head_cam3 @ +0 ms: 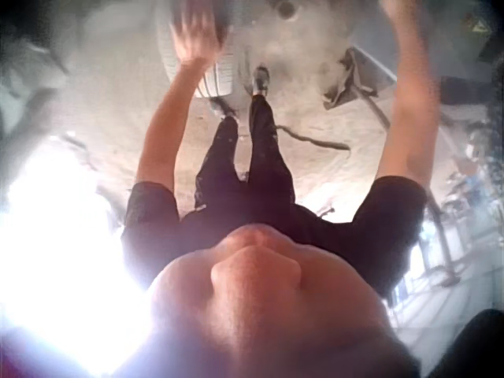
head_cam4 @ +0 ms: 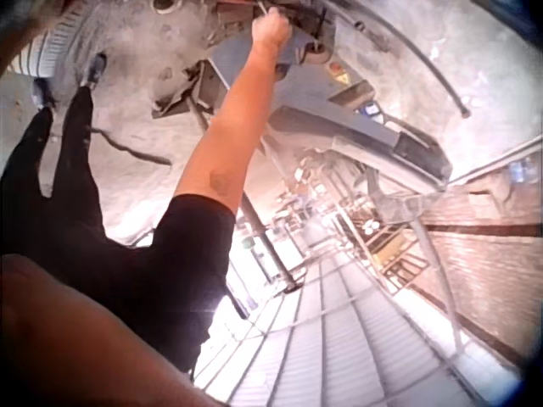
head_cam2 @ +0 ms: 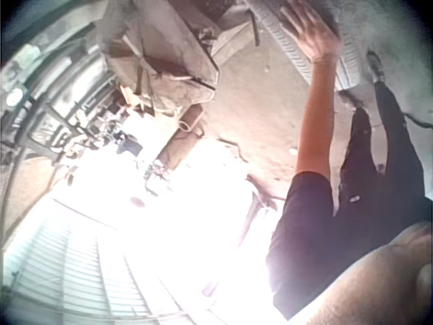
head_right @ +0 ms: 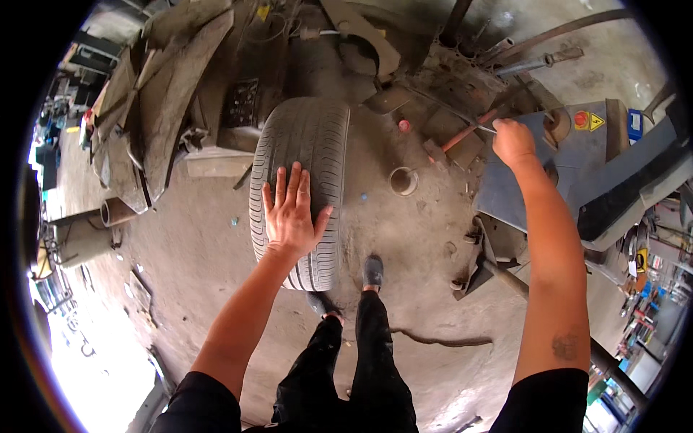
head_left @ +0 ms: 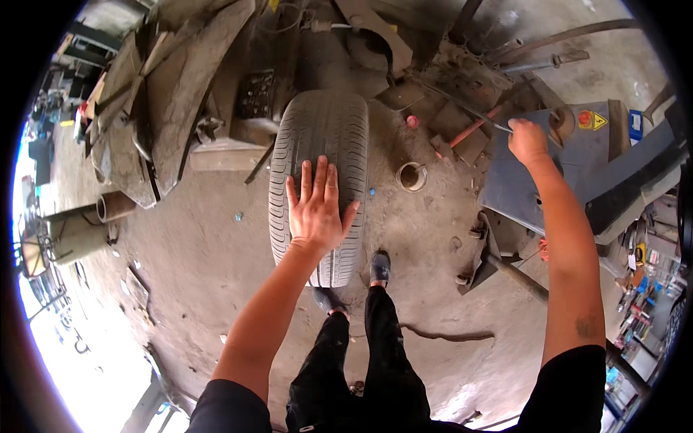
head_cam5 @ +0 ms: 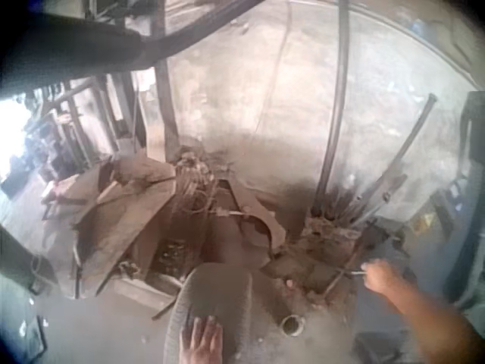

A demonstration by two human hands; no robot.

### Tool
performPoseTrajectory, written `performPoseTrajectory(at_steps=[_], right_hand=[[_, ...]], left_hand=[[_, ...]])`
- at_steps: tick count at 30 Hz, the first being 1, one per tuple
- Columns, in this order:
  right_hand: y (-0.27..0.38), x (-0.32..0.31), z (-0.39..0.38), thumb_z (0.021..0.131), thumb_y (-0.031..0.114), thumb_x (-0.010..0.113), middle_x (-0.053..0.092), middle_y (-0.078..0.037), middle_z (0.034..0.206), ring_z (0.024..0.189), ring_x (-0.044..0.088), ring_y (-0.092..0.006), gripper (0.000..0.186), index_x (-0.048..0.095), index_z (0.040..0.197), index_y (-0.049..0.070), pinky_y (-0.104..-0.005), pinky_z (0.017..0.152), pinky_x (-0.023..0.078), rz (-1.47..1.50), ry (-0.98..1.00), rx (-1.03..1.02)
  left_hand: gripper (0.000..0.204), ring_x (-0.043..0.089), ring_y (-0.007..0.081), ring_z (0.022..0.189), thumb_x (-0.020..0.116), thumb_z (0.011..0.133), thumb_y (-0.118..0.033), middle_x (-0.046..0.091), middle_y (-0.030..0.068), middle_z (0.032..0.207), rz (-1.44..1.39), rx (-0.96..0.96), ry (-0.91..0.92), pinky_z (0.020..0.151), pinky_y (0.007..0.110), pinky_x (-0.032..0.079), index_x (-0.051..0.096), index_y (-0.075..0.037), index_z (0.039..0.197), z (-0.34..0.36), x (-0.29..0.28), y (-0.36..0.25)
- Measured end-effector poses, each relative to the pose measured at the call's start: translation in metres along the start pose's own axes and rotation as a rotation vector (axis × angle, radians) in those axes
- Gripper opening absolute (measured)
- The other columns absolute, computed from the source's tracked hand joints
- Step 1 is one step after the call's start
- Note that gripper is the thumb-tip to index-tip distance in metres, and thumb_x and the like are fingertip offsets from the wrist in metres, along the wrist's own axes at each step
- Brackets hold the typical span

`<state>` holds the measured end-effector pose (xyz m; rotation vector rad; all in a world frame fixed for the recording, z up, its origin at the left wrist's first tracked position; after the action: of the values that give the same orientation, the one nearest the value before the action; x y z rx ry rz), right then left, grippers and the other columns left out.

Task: The person uses a tire changing machine to mount a tire onto a silver alloy wheel. They repeatedly press a pedal to rotate the machine's turntable and use a metal lever to guide the tire bead over the rim edge. The person adjusts the tire's position by hand to ensure proper seating on the wheel.

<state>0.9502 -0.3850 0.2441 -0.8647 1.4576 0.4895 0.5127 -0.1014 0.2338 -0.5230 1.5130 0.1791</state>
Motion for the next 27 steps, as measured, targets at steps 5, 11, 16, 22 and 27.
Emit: performPoseTrajectory(at_steps=[5, 11, 16, 22, 27], right_hand=[[-0.027, 0.0, -0.003, 0.085, 0.009, 0.069, 0.074, -0.019, 0.099, 0.094, 0.071, -0.043, 0.007, 0.069, 0.091, 0.005, -0.0546, 0.083, 0.058, 0.062, -0.002, 0.019], [-0.016, 0.0, -0.006, 0.086, 0.008, 0.069, 0.072, -0.019, 0.097, 0.094, 0.07, -0.0437, 0.009, 0.069, 0.094, 0.005, -0.0553, 0.082, 0.057, 0.197, 0.02, -0.035], [-0.003, -0.005, -0.008, 0.084, 0.005, 0.067, 0.074, -0.019, 0.093, 0.09, 0.072, -0.0428, 0.013, 0.074, 0.095, 0.007, -0.055, 0.076, 0.058, 0.404, -0.008, -0.245], [0.007, -0.077, 0.085, 0.083, 0.004, 0.068, 0.074, -0.019, 0.098, 0.095, 0.072, -0.0409, 0.027, 0.075, 0.109, 0.007, -0.0519, 0.08, 0.058, 0.455, -0.186, -0.256], [0.056, -0.132, 0.16, 0.081, 0.011, 0.067, 0.072, -0.028, 0.086, 0.085, 0.072, -0.0465, 0.014, 0.077, 0.084, 0.001, -0.0559, 0.076, 0.057, 0.508, -0.328, -0.288]], left_hand=[[0.086, 0.031, 0.0379, 0.159, 0.062, 0.101, -0.052, 0.041, 0.0176, 0.168, 0.026, 0.004, -0.022, 0.13, 0.057, 0.021, 0.035, 0.0, 0.163, 0.087, -0.005, -0.015], [0.072, 0.043, 0.0397, 0.15, 0.064, 0.102, -0.044, 0.051, 0.0208, 0.158, -0.002, 0.011, -0.124, 0.129, 0.049, 0.028, 0.042, -0.009, 0.161, 0.15, 0.0, 0.027], [0.065, 0.045, 0.0349, 0.15, 0.065, 0.101, -0.034, 0.055, 0.0164, 0.156, 0.025, 0.129, -0.167, 0.127, 0.05, 0.032, 0.047, -0.006, 0.156, 0.135, 0.008, 0.039], [0.063, 0.049, 0.0384, 0.145, 0.063, 0.101, -0.031, 0.057, 0.0169, 0.155, 0.064, 0.184, -0.176, 0.124, 0.052, 0.035, 0.048, -0.008, 0.158, 0.162, 0.016, 0.035], [0.064, 0.046, 0.0347, 0.15, 0.061, 0.101, -0.037, 0.055, 0.0146, 0.157, 0.061, 0.096, -0.144, 0.128, 0.052, 0.03, 0.048, -0.009, 0.157, 0.177, 0.013, 0.033]])
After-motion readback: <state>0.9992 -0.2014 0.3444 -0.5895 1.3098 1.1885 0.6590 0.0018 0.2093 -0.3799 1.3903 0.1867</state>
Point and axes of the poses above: each hand's wrist, its own z-axis towards the middle knuckle, its own x-axis out of the palm, y = z × x, the point moved 1 cm from there along z, towards the middle knuckle
